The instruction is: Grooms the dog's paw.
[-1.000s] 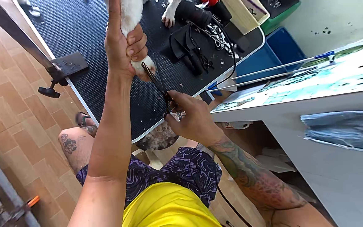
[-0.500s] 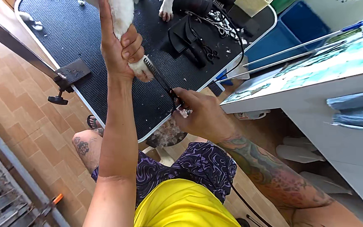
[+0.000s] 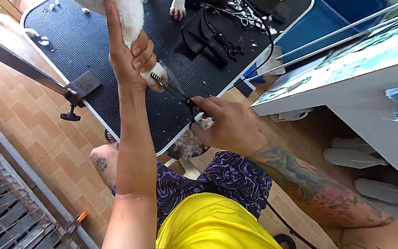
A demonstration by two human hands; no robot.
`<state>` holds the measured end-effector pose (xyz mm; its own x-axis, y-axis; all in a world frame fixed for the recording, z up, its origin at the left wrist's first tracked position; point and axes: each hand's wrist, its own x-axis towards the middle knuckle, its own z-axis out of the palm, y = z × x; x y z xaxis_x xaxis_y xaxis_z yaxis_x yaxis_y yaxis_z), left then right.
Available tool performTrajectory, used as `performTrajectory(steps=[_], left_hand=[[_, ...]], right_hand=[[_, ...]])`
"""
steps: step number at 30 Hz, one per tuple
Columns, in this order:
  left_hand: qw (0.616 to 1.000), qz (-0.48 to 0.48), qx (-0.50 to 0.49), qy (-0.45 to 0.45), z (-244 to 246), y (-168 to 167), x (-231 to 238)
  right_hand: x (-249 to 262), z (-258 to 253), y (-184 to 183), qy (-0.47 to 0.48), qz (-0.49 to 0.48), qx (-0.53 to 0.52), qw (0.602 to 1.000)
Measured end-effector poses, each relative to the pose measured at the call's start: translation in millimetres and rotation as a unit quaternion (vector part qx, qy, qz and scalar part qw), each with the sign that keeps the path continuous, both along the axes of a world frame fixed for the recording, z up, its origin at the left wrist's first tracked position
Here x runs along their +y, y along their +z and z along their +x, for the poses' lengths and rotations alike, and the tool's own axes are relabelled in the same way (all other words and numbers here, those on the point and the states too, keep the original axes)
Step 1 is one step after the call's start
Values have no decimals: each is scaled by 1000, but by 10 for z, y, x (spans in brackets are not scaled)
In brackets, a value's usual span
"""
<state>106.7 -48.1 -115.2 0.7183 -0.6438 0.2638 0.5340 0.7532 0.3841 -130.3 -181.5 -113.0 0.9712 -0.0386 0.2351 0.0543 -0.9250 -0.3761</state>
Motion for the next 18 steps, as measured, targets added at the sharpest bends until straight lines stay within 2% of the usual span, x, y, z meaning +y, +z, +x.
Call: performTrajectory(steps=[7,10,12,14,16,18], left_hand=[[1000,21,-7,3,-27,41,-13],[1000,17,-11,-3,-37,27,-23],[999,8,-23,-24,-14,-2,-16],[998,-2,-32,-45,-3,-23,-13],[997,-5,-40,-58,-13,-39,-31],[997,-6,-42,-67,-24,-53,-58]], right_hand=[[7,-53,-96,-12,25,-9,1000],[41,-82,-118,-32,132,6,991],[102,-94,-89,-67,287,54,954],[209,-120,-82,-79,424,98,897],[350,-151,-120,-66,512,103,850],[468,-170,-158,-58,560,102,820]])
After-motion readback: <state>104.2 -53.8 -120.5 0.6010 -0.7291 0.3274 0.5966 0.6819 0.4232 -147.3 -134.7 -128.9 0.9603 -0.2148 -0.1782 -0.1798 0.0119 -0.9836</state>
